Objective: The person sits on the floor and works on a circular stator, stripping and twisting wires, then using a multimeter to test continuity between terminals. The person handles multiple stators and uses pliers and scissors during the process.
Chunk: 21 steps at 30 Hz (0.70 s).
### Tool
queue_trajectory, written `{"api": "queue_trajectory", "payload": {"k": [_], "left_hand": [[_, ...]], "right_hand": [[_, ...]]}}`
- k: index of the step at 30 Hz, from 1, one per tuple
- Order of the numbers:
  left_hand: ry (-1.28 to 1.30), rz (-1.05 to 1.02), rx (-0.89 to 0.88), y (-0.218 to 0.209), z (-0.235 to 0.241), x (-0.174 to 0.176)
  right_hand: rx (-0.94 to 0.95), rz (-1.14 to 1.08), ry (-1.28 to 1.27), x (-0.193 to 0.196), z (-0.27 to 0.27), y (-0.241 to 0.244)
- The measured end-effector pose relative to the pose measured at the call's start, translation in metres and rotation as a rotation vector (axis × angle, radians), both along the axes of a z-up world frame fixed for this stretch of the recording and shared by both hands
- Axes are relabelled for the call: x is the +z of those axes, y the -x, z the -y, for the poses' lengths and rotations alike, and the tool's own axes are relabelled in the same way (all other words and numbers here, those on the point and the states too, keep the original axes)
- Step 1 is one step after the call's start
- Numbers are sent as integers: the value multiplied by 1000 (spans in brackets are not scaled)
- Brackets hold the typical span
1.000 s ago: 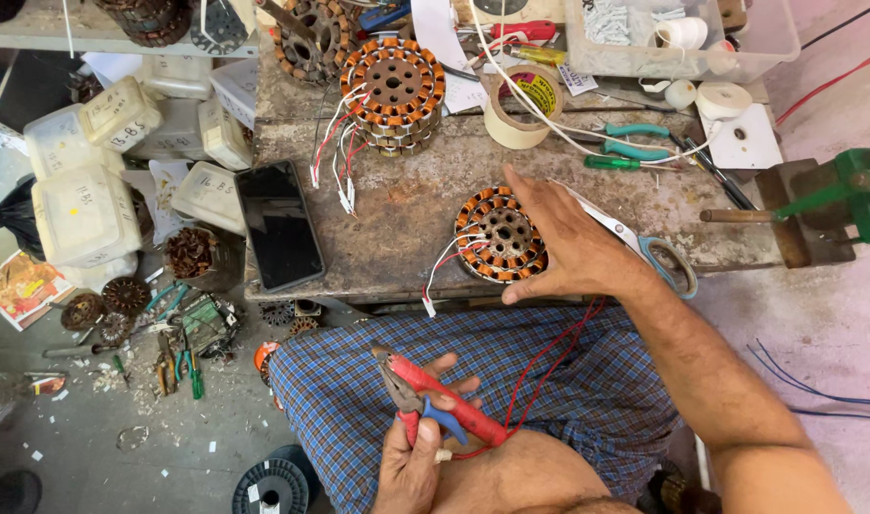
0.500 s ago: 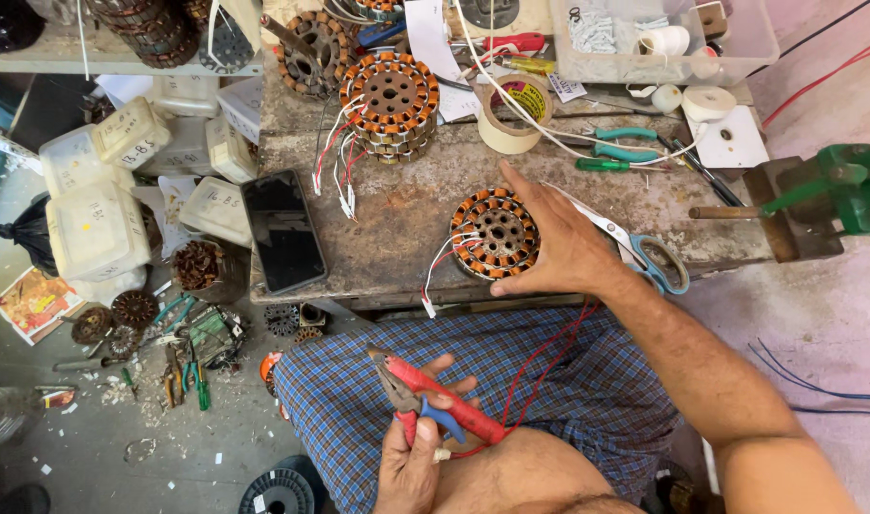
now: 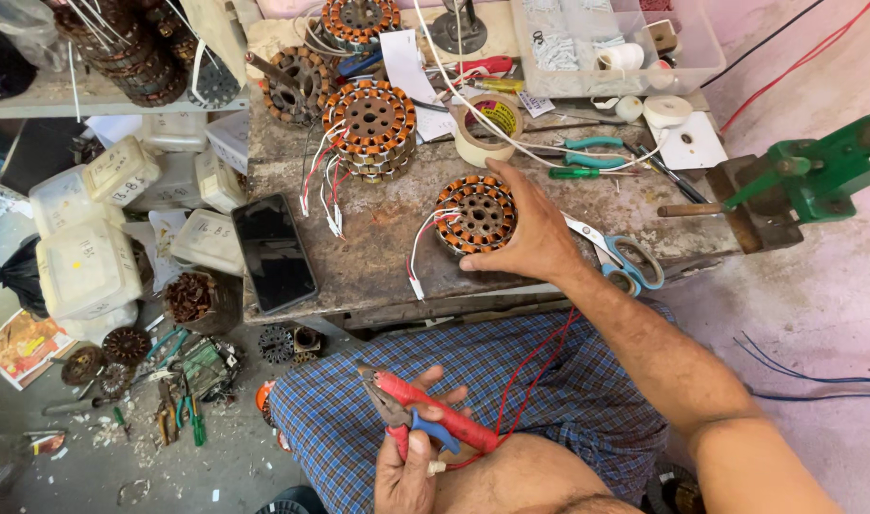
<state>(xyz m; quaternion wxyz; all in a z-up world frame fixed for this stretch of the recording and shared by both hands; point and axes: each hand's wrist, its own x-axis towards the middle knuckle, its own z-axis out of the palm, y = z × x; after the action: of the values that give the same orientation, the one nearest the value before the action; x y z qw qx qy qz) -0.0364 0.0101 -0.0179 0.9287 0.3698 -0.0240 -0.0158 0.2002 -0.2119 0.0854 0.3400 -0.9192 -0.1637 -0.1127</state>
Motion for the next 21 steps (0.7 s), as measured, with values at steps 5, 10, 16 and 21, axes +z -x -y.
{"api": "queue_trajectory", "payload": {"k": [5, 10, 16, 21], "left_hand": [[35, 42, 13, 1, 0, -4], [-44, 65, -13, 1, -3, -7], [-50, 23, -43, 1, -4, -8], [-58, 55, -40, -3, -2, -9]], "right_hand": [[-44, 125, -4, -5, 6, -10], [-171, 95, 25, -7, 15, -14], [-267, 118, 67, -8, 28, -20], [-234, 107, 249, 13, 26, -21]]}}
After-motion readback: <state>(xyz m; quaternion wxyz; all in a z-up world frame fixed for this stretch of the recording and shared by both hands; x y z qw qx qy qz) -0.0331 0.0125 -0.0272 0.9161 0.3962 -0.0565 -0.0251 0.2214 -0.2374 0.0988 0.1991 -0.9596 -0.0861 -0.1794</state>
